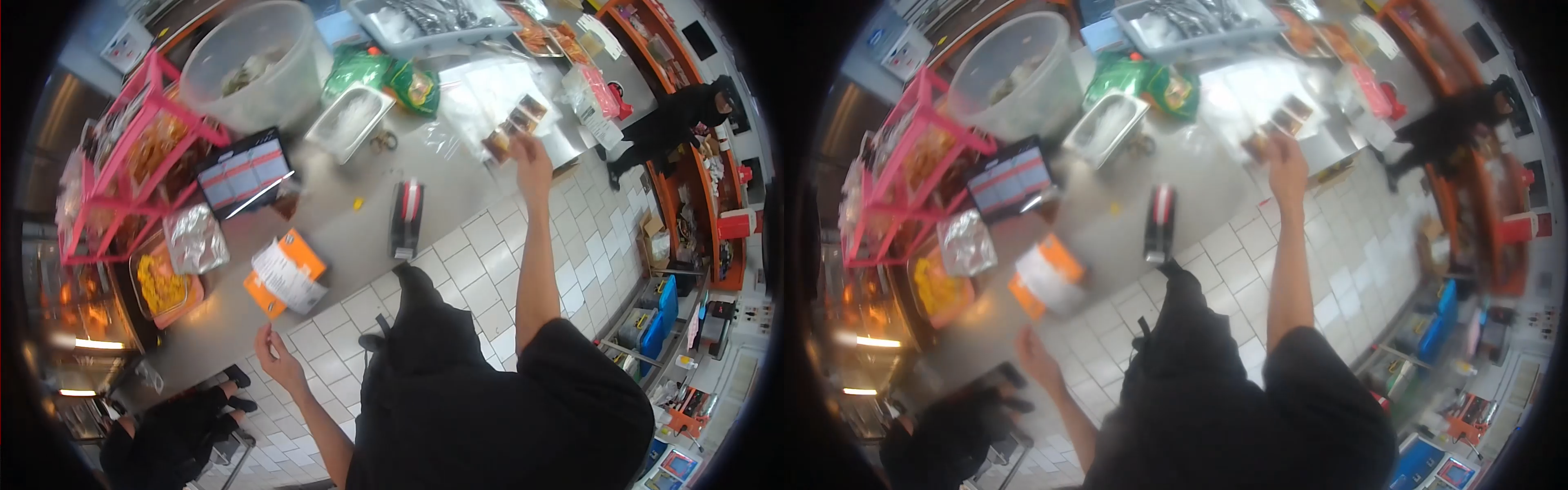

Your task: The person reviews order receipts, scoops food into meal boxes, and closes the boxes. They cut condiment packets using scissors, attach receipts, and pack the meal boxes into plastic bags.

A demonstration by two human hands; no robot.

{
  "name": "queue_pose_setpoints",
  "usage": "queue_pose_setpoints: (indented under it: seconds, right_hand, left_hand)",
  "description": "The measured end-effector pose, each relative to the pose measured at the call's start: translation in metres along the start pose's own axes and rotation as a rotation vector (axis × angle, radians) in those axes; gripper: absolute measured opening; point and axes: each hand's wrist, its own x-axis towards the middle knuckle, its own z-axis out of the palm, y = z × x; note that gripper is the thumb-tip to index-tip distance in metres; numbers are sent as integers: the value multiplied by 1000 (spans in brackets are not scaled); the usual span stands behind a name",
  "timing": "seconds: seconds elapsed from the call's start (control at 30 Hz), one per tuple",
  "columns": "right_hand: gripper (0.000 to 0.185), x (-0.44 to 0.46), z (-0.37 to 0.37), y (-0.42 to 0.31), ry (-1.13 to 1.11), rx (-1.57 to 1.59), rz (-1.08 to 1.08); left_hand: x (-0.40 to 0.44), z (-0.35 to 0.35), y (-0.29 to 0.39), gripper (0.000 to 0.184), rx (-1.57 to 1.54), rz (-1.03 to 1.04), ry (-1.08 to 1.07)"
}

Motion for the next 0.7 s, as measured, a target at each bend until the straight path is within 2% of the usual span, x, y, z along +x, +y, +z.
queue_pose_setpoints:
  seconds: [0.07, 0.1, 0.13, 0.17, 0.23, 0.3, 0.33, 0.4, 0.43, 0.5, 0.53, 0.6, 0.63, 0.7]
  right_hand:
    - [28, 68, -3, 29, 14, -135, -44]
    - [35, 98, -2, 47, 95, -396, 190]
    - [43, 123, -1, 64, 172, -651, 422]
    - [43, 140, -2, 97, 172, -650, 429]
    - [44, 163, -2, 162, -271, -876, 444]
    - [42, 170, -6, 135, -259, -912, 441]
    - [40, 171, -6, 123, -260, -955, 434]
    - [42, 205, -12, 140, -279, -1092, 329]
    - [42, 218, -18, 144, -291, -1144, 310]
    - [35, 238, -23, 72, -376, -1080, 416]
    - [28, 261, -33, 98, -536, -818, 211]
    - [20, 278, -41, 108, -686, -550, 10]
    - [18, 281, -39, 114, -471, -98, 124]
    - [16, 276, -39, 123, -247, 346, 235]
  left_hand:
    - [27, 27, 45, 23, 192, 281, -145]
    - [37, 36, 61, 26, 314, 376, -208]
    - [43, 45, 70, 26, 317, 380, -212]
    - [47, 51, 77, 27, 383, 403, -195]
    - [56, 56, 82, 28, 450, 437, -176]
    - [55, 52, 67, 30, 230, 193, -155]
    - [51, 49, 59, 30, 243, 185, -156]
    - [46, 39, 47, 31, 247, -46, -115]
    - [47, 32, 47, 31, 276, -52, -126]
    - [50, 31, 50, 32, 326, -75, -159]
    - [52, 32, 49, 32, 329, -77, -166]
    - [55, 27, 46, 33, 157, -183, -164]
    - [57, 27, 44, 33, 158, -191, -164]
    - [59, 27, 42, 32, 172, -166, -161]
